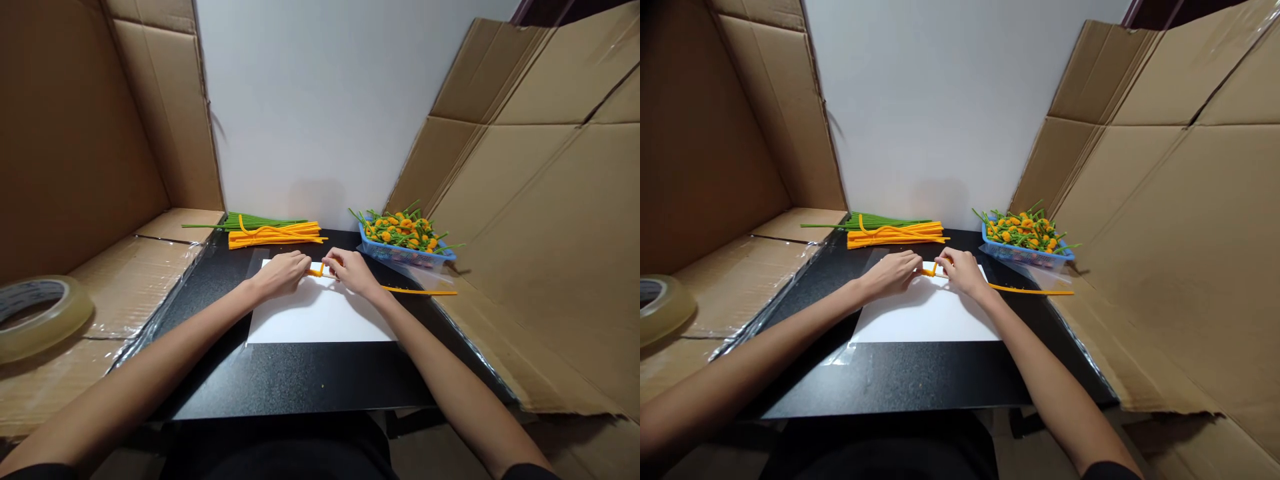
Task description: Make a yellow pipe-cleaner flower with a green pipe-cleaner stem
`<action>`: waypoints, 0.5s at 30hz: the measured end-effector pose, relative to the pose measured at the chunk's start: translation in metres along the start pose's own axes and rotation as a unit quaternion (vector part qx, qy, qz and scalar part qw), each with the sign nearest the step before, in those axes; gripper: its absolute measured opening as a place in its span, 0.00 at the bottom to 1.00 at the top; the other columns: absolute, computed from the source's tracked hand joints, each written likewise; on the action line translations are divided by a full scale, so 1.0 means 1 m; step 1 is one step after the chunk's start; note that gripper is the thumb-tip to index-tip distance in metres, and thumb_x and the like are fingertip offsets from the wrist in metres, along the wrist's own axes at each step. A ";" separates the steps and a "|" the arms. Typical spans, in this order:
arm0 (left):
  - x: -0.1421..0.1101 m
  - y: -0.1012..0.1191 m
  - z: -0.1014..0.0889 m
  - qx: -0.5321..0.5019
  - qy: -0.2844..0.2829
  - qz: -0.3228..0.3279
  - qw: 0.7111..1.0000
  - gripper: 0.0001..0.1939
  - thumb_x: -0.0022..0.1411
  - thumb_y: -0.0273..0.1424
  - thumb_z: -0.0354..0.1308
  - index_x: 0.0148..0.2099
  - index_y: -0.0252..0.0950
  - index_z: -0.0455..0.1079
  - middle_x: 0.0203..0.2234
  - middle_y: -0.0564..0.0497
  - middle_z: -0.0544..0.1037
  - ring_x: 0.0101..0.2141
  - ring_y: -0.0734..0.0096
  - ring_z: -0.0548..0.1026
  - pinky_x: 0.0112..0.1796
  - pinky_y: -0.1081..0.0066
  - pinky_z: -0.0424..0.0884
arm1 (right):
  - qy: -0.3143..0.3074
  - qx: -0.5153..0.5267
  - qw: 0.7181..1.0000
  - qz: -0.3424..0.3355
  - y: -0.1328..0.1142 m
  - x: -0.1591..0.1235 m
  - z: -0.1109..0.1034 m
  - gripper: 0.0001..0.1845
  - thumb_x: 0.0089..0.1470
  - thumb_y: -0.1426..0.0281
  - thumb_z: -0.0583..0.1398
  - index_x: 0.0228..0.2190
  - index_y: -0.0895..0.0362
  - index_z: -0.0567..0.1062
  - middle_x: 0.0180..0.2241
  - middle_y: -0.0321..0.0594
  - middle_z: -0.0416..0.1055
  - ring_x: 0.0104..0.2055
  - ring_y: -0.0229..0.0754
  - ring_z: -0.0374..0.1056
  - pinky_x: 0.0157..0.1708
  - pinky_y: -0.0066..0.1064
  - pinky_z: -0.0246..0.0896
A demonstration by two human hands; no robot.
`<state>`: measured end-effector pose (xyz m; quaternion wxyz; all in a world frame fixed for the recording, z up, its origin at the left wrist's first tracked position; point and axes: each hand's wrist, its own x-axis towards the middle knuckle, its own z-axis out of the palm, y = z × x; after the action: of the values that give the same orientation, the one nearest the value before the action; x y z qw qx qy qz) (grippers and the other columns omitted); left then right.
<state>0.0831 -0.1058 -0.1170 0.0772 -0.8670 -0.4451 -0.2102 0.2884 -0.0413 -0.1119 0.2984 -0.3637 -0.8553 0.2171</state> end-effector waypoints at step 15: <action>0.005 0.019 -0.001 -0.134 0.055 -0.095 0.985 0.17 0.58 0.43 0.63 0.43 0.36 0.70 0.35 0.47 0.78 0.35 0.63 0.75 0.33 0.68 0.67 | 0.096 -0.110 0.988 -0.053 -0.004 -0.002 -0.003 0.10 0.60 0.68 0.58 0.29 0.58 0.76 0.25 0.39 0.74 0.24 0.38 0.65 0.29 0.29 0.50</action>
<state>0.1012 -0.1138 -0.1127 -0.0356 -0.8103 -0.4887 -0.3216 0.2893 -0.0448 -0.1084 0.3481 -0.3679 -0.8594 0.0699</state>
